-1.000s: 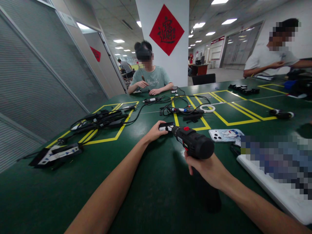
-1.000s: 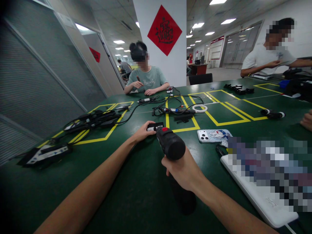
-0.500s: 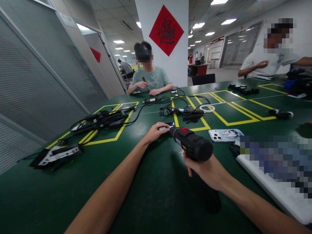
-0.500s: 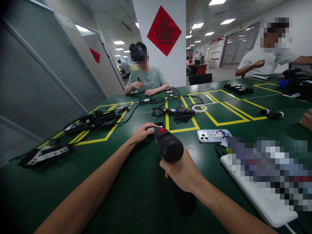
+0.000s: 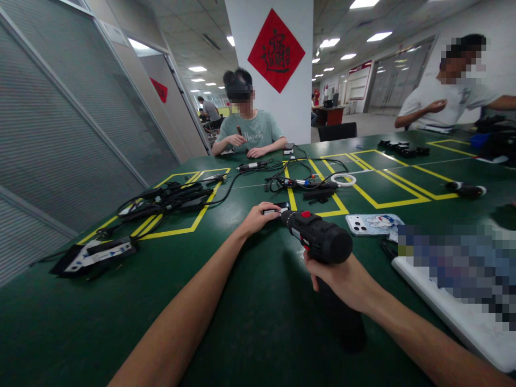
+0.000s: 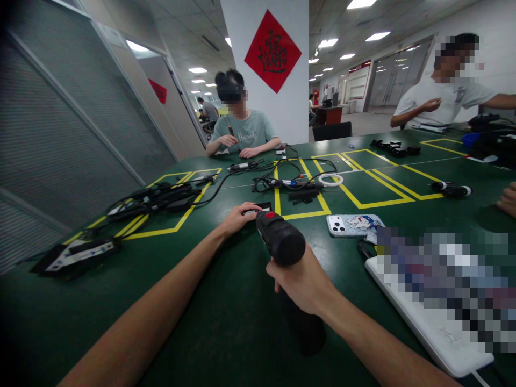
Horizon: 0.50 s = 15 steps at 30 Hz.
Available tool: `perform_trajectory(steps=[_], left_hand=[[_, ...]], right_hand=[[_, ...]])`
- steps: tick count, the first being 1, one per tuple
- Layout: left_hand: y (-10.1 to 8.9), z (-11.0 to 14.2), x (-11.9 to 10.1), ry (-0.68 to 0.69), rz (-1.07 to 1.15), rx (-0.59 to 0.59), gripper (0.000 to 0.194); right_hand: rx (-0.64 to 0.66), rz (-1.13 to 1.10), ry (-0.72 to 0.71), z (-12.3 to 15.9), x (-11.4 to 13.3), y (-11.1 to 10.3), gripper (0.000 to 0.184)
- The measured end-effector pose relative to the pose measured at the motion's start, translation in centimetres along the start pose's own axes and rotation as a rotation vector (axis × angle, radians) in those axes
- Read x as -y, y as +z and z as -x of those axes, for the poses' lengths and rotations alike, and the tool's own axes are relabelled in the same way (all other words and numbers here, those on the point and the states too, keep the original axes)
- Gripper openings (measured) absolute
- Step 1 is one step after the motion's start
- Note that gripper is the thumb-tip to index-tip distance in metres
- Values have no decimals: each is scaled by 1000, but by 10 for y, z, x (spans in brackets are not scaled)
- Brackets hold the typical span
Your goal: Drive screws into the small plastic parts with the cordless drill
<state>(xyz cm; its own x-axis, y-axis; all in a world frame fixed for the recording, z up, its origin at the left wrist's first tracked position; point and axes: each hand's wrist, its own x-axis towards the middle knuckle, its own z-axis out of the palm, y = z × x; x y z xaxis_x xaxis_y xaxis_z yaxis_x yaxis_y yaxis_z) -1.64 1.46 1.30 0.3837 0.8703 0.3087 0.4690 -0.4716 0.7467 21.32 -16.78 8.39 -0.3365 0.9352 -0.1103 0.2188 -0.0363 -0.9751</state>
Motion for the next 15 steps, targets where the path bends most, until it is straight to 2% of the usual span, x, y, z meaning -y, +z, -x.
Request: perform_trajectory(steps=[15], left_hand=[[-1,-1,2,-9,-29,24,37]], right_hand=[[11,-21,4,-1,0,-4,6]])
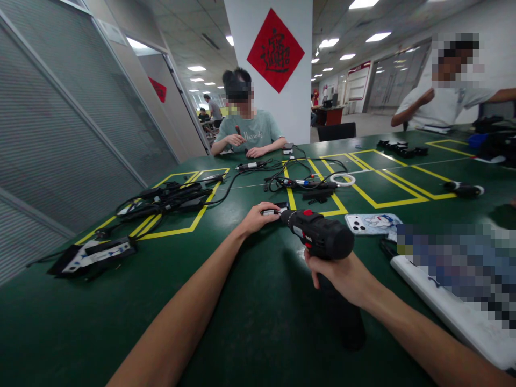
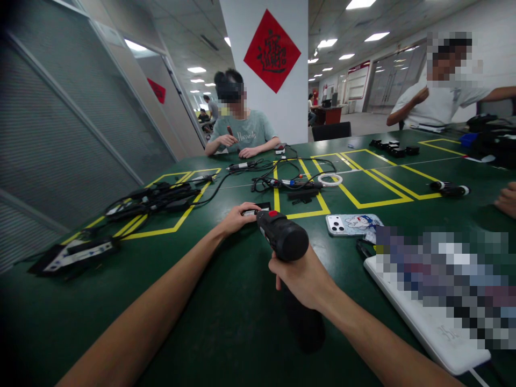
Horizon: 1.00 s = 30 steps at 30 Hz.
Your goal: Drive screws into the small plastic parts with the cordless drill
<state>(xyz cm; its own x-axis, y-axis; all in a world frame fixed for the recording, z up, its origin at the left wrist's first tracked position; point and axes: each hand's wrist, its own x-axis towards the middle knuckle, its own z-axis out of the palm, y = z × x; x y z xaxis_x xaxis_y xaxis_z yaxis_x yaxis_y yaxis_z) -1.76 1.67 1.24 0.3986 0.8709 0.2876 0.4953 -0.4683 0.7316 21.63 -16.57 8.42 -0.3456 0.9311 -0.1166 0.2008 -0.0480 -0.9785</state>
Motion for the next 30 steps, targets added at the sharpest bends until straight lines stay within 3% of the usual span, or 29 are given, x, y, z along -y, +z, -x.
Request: perform_trajectory(steps=[24,30], left_hand=[[-1,2,-3,-60,-19,28,48],[-2,1,0,-57,-45,37,43]], right_hand=[[-11,-32,6,-1,4,-1,8],[11,-43,24,-2,1,-4,9]])
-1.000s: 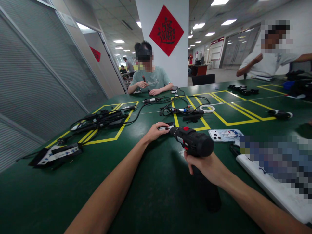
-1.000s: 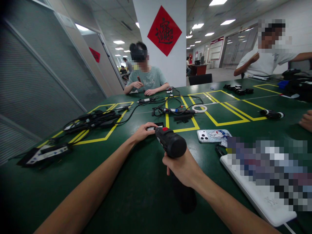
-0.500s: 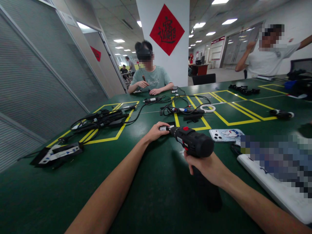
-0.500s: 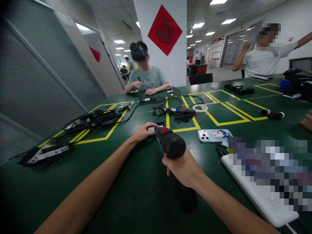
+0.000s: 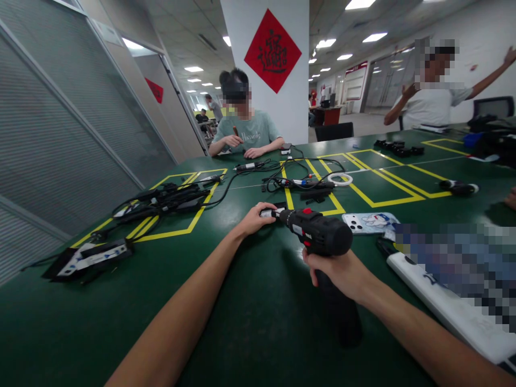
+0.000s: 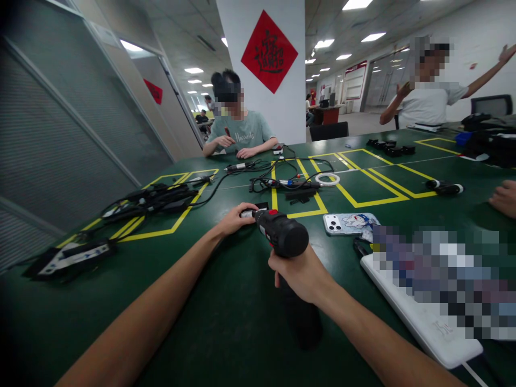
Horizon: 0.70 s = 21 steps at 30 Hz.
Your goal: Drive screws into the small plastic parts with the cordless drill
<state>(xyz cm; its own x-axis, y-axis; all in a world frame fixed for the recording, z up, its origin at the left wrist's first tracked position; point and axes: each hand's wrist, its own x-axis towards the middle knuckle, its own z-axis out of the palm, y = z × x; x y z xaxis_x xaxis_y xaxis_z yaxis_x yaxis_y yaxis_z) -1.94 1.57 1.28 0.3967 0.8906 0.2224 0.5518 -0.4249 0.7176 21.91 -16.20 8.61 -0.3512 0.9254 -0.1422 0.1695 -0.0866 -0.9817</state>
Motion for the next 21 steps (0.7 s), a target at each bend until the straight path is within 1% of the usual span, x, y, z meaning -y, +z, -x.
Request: perform_trajectory(steps=[8,12,17,21], left_hand=[[-1,0,-2,-5,-11,-1,41],[-1,0,-2,-13,-8,0,41],[1,-2,1,-21,8,2,41],[1,-2,2,2,20,-15,37]], right_hand=[[-10,15,10,0,0,1,9],[6,6,-13,0,1,2,7],[-8,49,-31,1,0,5,6],[-8,49,-35,2,0,6,5]])
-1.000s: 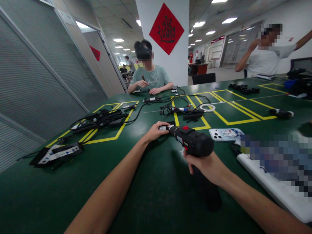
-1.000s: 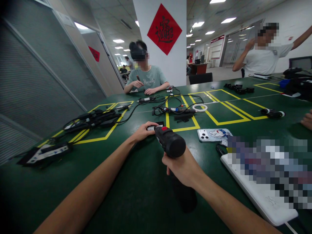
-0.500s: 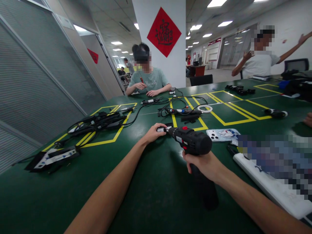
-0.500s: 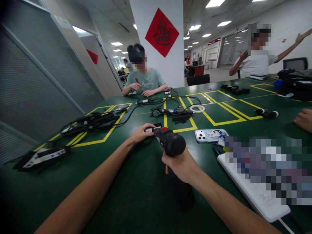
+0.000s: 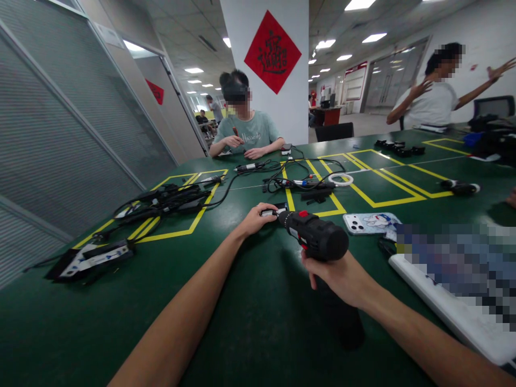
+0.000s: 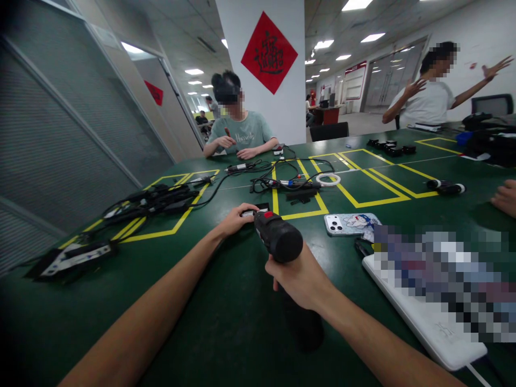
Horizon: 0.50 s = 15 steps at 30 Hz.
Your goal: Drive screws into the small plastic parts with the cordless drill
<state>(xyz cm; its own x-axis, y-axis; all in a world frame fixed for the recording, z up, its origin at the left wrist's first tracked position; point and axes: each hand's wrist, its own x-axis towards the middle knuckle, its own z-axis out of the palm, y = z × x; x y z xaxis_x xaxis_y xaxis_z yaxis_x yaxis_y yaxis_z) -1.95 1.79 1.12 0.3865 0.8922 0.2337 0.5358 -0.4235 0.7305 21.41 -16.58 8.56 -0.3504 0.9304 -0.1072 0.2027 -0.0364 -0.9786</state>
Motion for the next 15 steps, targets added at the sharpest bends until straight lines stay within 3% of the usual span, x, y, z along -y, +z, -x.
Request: perform_trajectory(steps=[15], left_hand=[[1,0,0,53,89,-34,31]], right_hand=[[-1,32,16,0,-2,-2,6]])
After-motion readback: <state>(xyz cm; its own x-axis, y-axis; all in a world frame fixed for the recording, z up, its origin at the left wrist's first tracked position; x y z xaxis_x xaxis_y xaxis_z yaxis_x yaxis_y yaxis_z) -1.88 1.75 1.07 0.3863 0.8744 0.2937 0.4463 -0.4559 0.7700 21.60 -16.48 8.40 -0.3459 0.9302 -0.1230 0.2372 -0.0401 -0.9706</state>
